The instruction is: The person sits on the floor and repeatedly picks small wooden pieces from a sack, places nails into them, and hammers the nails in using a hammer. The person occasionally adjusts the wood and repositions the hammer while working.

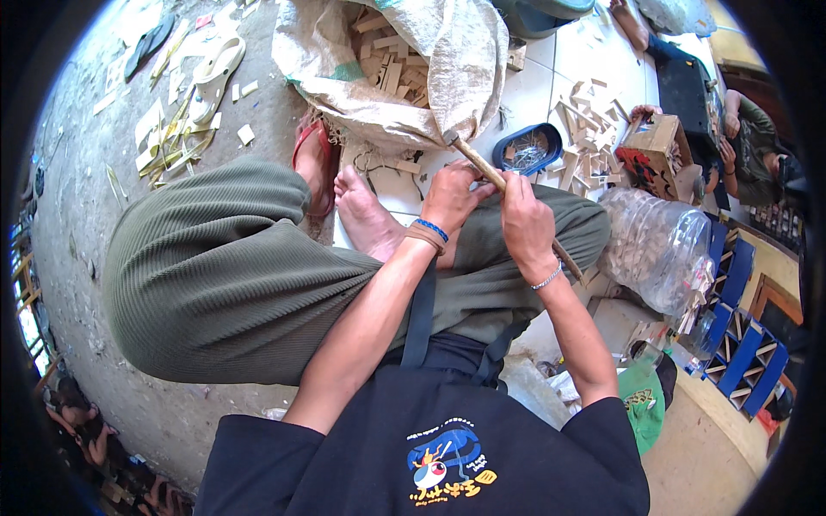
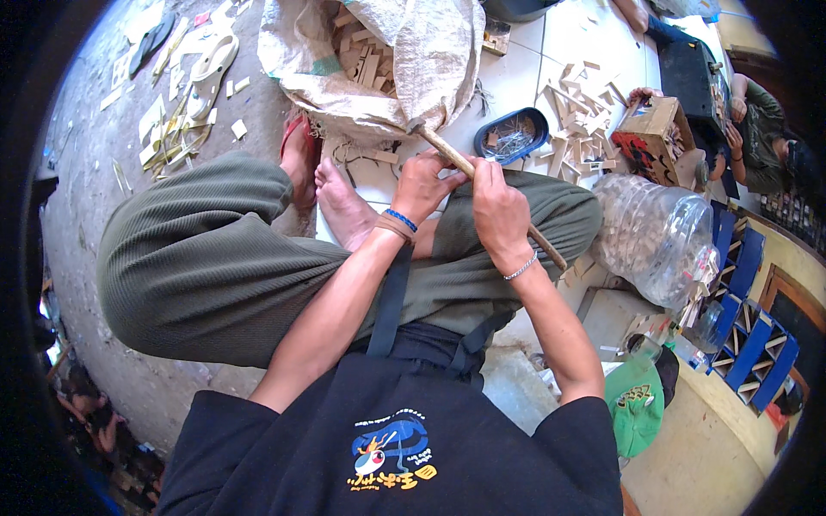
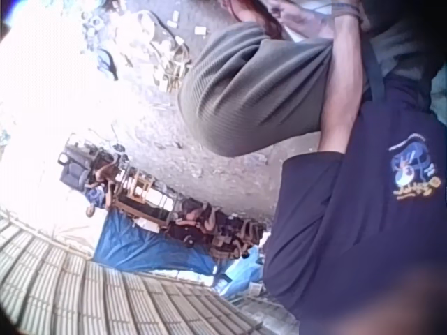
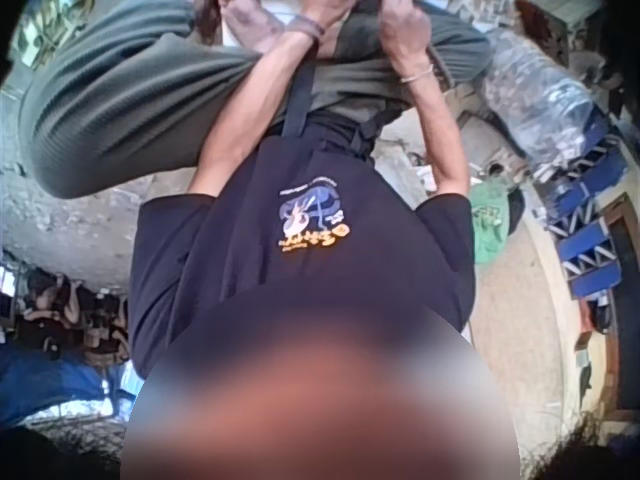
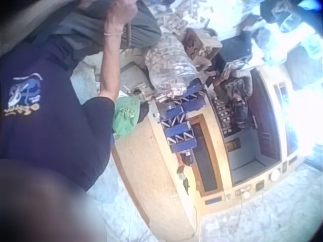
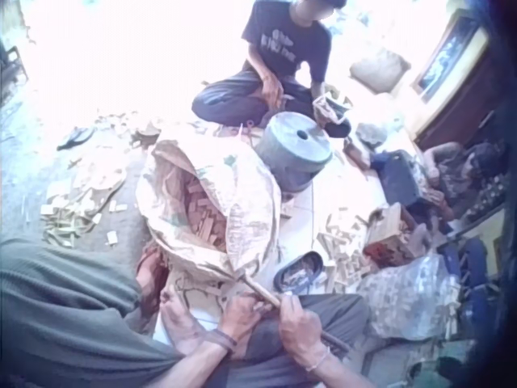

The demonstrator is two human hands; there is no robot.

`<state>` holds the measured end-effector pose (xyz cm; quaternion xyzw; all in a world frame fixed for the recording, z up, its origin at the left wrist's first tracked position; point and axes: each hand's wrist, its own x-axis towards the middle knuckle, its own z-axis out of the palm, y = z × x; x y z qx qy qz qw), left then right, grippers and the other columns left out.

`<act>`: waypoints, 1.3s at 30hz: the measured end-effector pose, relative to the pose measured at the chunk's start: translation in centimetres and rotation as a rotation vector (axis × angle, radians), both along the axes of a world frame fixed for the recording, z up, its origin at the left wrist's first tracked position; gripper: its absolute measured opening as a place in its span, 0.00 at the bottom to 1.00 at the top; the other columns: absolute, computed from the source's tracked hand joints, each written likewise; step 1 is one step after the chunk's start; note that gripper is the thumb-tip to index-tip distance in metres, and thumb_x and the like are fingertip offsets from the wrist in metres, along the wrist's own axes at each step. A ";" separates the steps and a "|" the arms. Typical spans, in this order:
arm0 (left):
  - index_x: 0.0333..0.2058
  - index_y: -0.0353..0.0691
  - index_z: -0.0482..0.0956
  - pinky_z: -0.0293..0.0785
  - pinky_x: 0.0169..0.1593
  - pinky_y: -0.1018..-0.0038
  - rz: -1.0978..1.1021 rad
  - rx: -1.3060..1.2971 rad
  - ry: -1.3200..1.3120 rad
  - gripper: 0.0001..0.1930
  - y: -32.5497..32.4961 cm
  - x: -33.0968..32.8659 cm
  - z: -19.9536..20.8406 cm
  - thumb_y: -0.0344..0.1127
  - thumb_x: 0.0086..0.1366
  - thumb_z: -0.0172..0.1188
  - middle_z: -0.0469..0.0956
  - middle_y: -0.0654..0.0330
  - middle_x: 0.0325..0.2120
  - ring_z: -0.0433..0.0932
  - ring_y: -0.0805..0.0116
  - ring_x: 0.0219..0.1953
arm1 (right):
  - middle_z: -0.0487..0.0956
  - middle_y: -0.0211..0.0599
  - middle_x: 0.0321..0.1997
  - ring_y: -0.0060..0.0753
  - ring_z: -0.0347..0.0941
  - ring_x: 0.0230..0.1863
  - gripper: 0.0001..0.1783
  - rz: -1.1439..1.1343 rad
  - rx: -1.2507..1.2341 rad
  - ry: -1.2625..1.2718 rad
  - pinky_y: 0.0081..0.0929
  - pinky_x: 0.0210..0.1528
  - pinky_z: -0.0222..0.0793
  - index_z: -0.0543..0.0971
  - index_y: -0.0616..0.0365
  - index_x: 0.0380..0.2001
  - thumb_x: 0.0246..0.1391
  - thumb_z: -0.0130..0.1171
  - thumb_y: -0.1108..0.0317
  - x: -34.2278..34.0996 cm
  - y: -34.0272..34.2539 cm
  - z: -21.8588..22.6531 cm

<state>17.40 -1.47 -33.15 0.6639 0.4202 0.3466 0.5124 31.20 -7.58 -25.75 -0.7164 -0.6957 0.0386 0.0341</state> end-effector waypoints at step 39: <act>0.41 0.36 0.88 0.84 0.43 0.70 -0.047 0.052 -0.063 0.13 0.6 0.1 0.0 0.34 0.59 0.76 0.88 0.56 0.37 0.87 0.64 0.38 | 0.83 0.49 0.38 0.49 0.81 0.38 0.17 -0.243 0.019 0.490 0.40 0.42 0.75 0.84 0.61 0.47 0.63 0.67 0.59 4.4 1.5 1.0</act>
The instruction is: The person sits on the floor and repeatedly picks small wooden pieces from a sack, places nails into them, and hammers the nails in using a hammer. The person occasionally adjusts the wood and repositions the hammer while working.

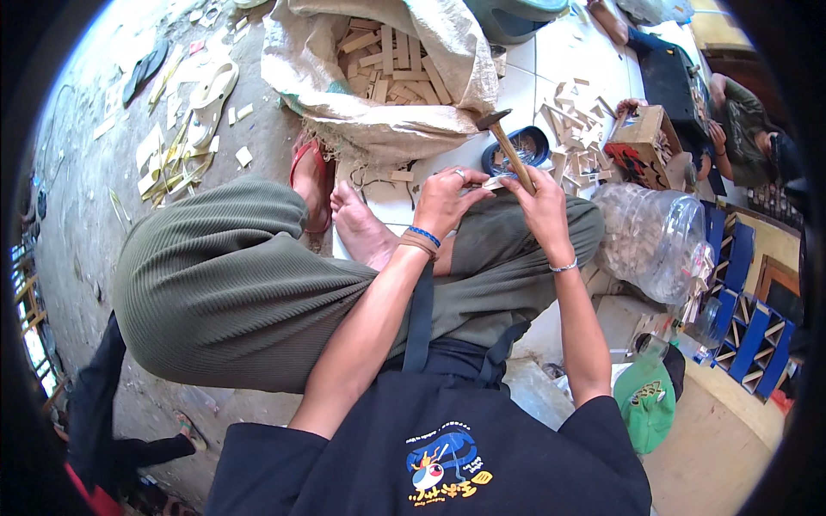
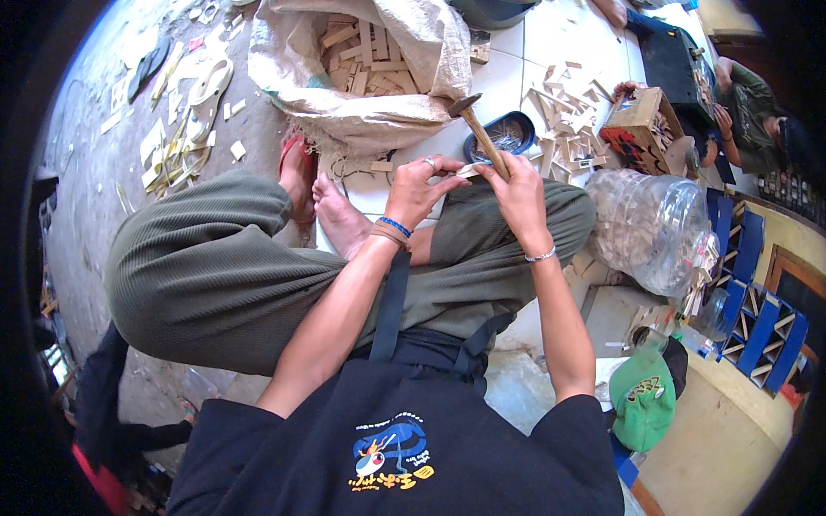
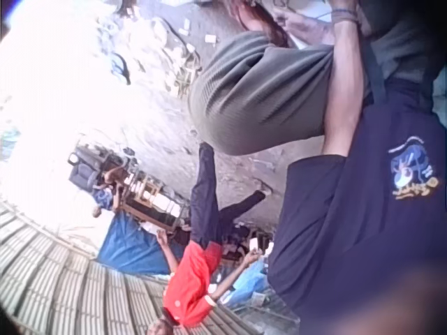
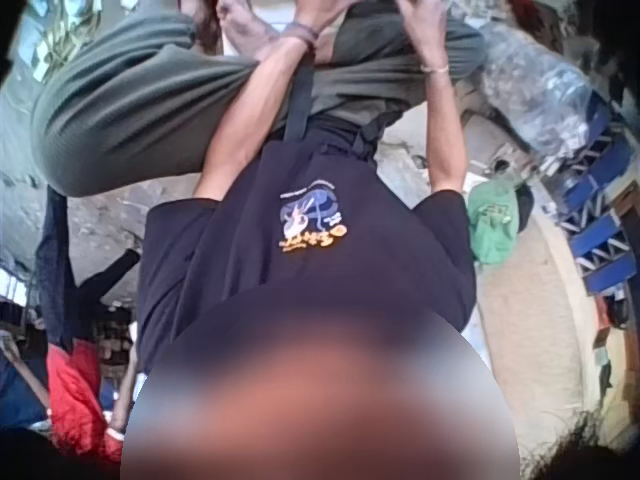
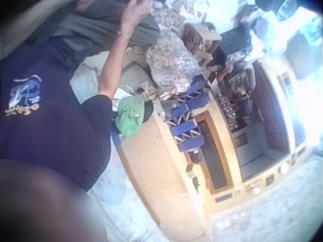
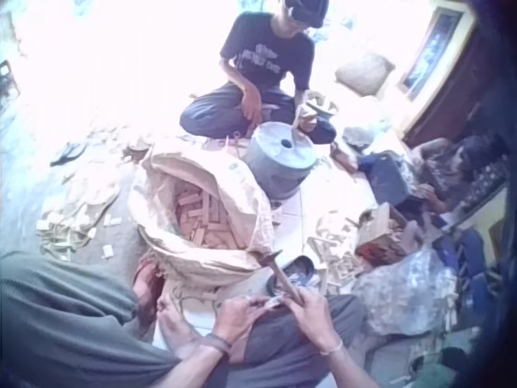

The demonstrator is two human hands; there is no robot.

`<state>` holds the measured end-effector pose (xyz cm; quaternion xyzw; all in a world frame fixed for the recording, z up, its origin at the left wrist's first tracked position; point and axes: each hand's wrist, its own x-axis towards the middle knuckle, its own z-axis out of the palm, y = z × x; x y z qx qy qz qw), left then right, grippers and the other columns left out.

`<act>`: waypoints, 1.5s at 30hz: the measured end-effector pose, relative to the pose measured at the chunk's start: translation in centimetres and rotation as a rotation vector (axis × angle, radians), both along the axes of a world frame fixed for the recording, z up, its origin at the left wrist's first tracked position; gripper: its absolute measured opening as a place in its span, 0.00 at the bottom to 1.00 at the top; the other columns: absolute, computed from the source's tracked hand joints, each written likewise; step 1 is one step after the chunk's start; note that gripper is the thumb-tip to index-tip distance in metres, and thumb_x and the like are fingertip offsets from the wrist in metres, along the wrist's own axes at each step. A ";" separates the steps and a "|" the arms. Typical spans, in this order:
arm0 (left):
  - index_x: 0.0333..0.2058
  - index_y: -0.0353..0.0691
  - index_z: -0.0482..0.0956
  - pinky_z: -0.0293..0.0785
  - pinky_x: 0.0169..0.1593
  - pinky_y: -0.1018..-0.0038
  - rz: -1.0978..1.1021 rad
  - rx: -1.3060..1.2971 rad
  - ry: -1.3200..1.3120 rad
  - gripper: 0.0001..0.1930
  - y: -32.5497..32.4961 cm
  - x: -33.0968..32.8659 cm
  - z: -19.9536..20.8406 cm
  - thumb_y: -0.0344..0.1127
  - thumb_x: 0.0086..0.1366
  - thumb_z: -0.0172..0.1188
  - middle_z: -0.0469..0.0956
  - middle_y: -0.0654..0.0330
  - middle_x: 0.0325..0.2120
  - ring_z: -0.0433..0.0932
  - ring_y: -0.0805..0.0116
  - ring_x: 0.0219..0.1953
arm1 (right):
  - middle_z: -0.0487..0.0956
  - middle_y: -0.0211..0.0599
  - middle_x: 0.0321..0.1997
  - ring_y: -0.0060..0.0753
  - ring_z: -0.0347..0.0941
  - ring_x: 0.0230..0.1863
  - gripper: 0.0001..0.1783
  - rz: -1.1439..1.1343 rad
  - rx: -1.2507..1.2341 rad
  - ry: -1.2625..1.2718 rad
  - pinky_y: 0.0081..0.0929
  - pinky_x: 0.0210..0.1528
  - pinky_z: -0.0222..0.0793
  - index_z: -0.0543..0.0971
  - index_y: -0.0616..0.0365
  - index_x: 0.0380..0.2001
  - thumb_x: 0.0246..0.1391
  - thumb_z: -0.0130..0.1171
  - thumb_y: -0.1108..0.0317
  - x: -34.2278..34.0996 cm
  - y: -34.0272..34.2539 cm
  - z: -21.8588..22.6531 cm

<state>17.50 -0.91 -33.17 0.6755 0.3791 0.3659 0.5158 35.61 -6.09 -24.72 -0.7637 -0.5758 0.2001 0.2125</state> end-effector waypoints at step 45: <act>0.45 0.39 0.85 0.79 0.40 0.74 0.002 -0.299 -0.008 0.08 3.3 -0.2 1.0 0.34 0.70 0.66 0.85 0.61 0.34 0.82 0.75 0.35 | 0.87 0.35 0.36 0.21 0.83 0.40 0.14 -0.252 -0.157 0.483 0.26 0.46 0.78 0.84 0.64 0.44 0.60 0.70 0.65 0.0 -0.2 -3.3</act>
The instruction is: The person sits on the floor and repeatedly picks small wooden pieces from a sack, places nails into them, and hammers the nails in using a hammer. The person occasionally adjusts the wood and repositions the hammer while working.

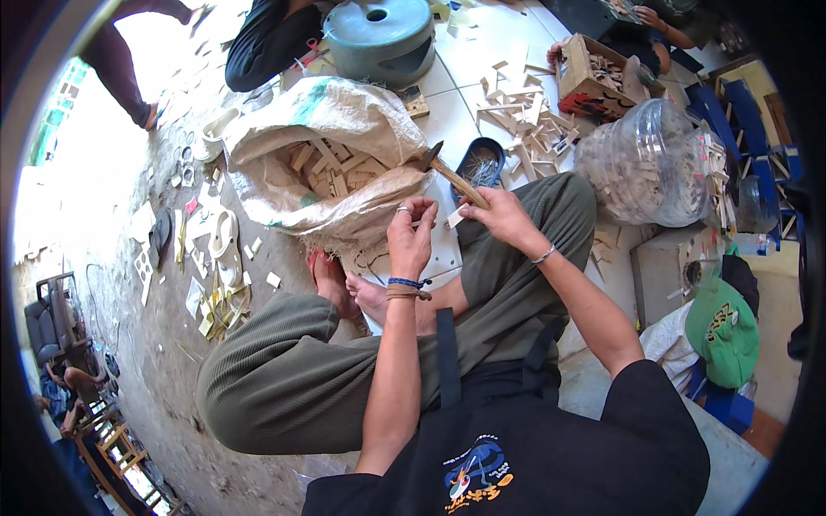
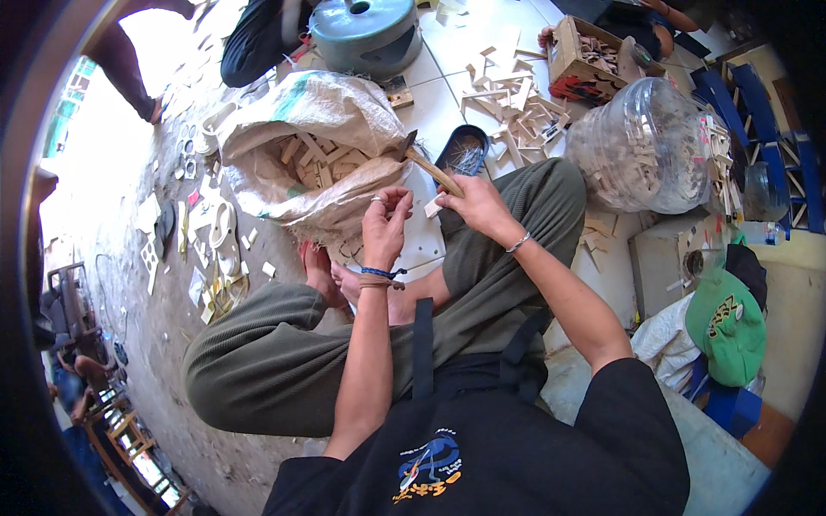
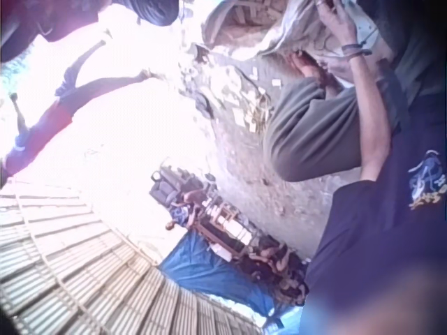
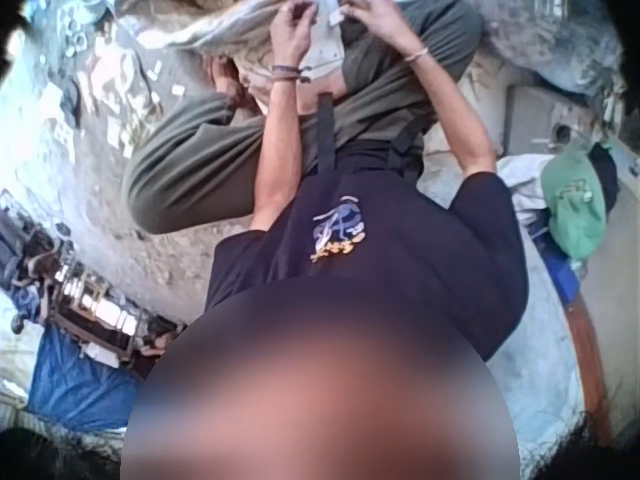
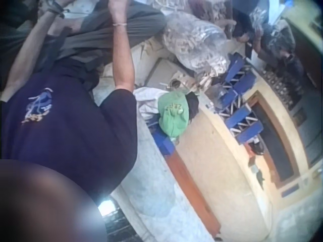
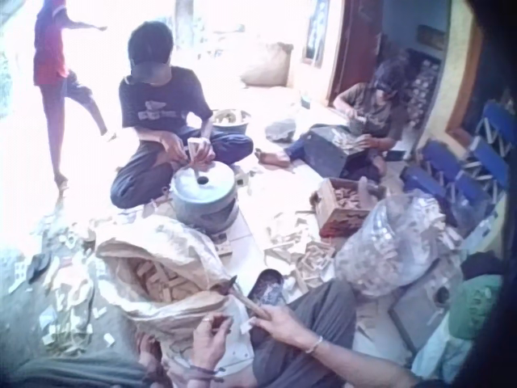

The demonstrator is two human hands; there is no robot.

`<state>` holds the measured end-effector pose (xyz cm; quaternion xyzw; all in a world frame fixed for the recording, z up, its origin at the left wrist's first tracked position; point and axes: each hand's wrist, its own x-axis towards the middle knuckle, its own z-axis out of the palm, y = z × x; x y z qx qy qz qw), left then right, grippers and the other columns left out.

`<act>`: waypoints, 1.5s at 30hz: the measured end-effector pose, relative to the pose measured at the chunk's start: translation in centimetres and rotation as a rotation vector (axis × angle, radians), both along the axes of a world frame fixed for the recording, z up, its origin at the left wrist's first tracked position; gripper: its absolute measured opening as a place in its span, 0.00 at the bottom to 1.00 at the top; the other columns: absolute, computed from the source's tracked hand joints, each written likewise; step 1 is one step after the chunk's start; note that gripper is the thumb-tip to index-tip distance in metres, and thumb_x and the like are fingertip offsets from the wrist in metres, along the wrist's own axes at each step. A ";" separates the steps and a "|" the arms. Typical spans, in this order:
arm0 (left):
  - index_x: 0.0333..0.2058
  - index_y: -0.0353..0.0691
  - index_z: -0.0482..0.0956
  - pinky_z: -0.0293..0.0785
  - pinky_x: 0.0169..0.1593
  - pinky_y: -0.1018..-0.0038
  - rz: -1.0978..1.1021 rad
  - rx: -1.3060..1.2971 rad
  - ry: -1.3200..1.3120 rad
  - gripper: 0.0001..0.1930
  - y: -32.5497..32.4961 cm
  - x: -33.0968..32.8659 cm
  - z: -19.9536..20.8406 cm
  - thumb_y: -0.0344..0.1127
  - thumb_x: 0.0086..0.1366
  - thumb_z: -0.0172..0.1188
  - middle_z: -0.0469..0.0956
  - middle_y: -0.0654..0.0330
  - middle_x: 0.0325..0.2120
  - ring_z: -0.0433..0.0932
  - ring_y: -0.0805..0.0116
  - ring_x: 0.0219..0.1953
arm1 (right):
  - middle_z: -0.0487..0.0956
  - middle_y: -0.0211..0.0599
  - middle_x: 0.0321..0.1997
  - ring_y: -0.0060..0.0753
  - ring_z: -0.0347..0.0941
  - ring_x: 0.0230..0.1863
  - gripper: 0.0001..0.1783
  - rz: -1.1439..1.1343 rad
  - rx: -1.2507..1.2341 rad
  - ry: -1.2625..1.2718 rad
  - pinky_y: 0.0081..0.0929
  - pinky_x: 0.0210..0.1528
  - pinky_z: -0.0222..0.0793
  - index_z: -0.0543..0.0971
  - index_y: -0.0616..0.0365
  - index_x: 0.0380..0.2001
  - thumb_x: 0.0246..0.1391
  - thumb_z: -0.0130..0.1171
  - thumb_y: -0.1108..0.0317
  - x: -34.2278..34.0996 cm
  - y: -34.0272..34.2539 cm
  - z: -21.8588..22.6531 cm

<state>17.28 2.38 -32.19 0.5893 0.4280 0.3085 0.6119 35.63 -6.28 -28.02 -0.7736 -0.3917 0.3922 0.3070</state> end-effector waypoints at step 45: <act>0.41 0.36 0.87 0.78 0.40 0.77 0.081 0.152 0.033 0.06 -2.6 0.0 1.1 0.31 0.68 0.69 0.88 0.59 0.33 0.83 0.77 0.33 | 0.87 0.44 0.37 0.34 0.85 0.40 0.18 0.084 0.020 -0.121 0.33 0.45 0.76 0.84 0.63 0.45 0.60 0.69 0.60 0.1 0.1 1.1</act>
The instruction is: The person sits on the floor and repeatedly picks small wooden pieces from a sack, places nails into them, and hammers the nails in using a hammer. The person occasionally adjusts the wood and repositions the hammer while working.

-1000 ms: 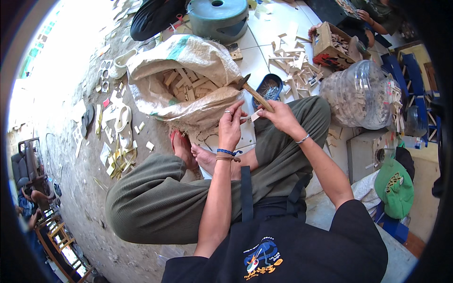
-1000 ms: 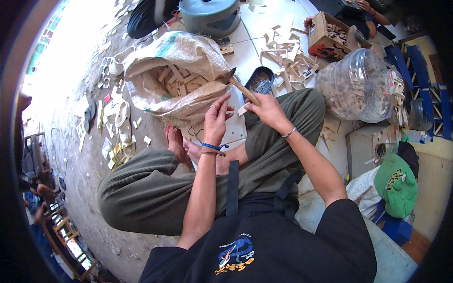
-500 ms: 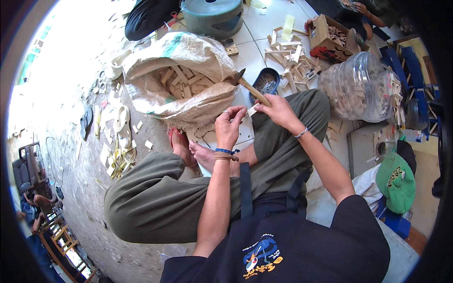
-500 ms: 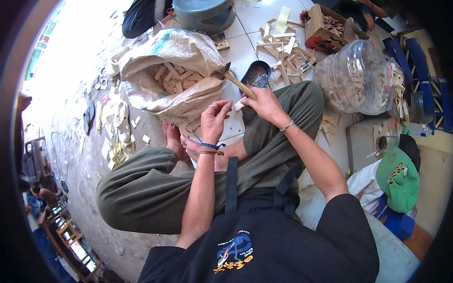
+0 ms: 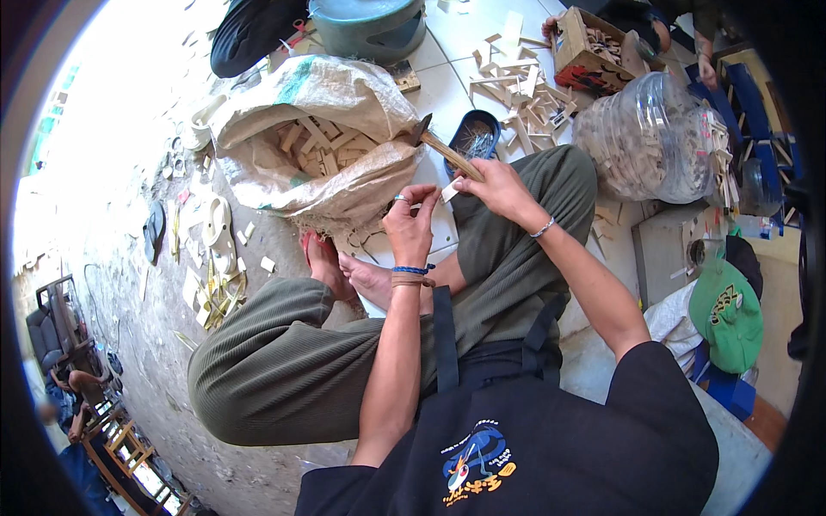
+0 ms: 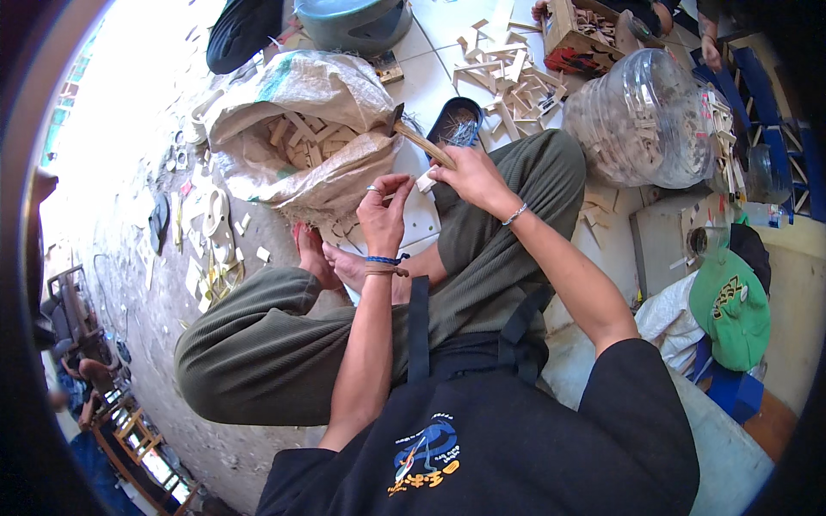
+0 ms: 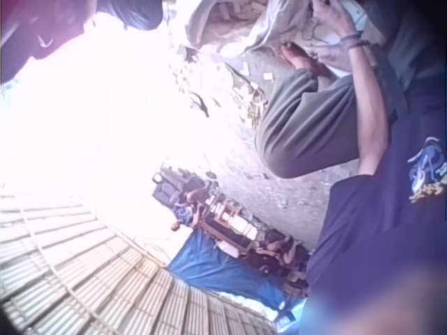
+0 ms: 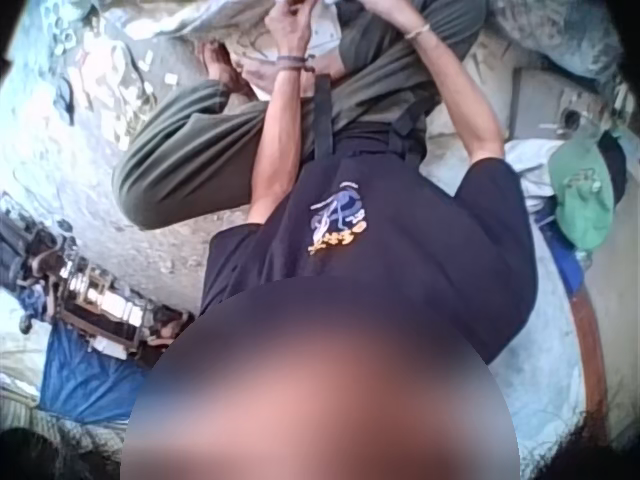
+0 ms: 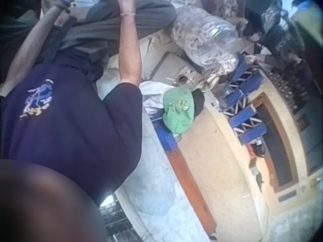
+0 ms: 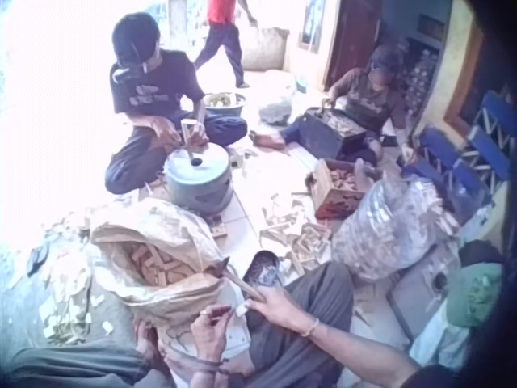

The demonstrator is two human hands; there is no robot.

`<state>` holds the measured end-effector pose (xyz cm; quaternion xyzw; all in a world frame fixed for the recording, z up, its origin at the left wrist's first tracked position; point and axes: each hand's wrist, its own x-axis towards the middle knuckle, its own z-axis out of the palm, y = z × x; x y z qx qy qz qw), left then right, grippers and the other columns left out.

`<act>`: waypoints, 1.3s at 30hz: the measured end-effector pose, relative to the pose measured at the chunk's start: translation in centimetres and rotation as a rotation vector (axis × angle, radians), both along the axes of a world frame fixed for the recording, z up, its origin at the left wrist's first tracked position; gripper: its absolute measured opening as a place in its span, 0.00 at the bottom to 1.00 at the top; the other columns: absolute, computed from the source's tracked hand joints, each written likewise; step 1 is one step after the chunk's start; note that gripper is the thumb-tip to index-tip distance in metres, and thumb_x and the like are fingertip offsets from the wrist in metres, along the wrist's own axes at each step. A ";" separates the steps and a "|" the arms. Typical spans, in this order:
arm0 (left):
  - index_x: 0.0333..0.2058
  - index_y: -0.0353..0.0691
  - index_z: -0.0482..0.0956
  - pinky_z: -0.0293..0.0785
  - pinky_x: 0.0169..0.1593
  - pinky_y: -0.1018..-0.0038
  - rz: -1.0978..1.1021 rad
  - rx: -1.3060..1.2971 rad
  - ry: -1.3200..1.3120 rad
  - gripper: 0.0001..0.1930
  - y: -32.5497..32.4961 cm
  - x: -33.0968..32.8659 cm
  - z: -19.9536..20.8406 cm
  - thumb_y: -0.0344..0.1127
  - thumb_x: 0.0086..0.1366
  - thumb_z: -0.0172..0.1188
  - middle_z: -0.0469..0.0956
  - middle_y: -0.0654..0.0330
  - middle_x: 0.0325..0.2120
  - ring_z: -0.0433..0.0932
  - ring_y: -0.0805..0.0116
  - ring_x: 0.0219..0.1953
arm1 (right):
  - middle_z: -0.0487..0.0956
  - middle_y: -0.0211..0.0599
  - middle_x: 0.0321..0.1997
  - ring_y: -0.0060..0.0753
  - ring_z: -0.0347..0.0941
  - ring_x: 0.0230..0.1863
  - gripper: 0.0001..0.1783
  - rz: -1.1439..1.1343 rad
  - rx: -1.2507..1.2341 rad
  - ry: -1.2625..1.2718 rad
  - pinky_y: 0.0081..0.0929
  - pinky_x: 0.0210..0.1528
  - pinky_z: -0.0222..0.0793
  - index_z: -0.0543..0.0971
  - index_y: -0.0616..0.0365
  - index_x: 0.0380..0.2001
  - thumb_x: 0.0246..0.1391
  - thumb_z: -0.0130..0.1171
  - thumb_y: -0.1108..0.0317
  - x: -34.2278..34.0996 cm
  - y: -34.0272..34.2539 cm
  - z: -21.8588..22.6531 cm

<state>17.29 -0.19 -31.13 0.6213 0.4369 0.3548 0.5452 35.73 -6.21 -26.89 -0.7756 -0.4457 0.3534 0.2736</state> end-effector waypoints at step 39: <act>0.57 0.43 0.72 0.82 0.43 0.66 -0.046 0.275 0.069 0.21 -1.5 0.2 -0.1 0.28 0.68 0.66 0.88 0.57 0.37 0.87 0.57 0.39 | 0.87 0.45 0.37 0.35 0.84 0.42 0.17 -0.035 -0.031 0.035 0.32 0.46 0.76 0.85 0.62 0.45 0.60 0.69 0.60 -0.3 0.2 0.4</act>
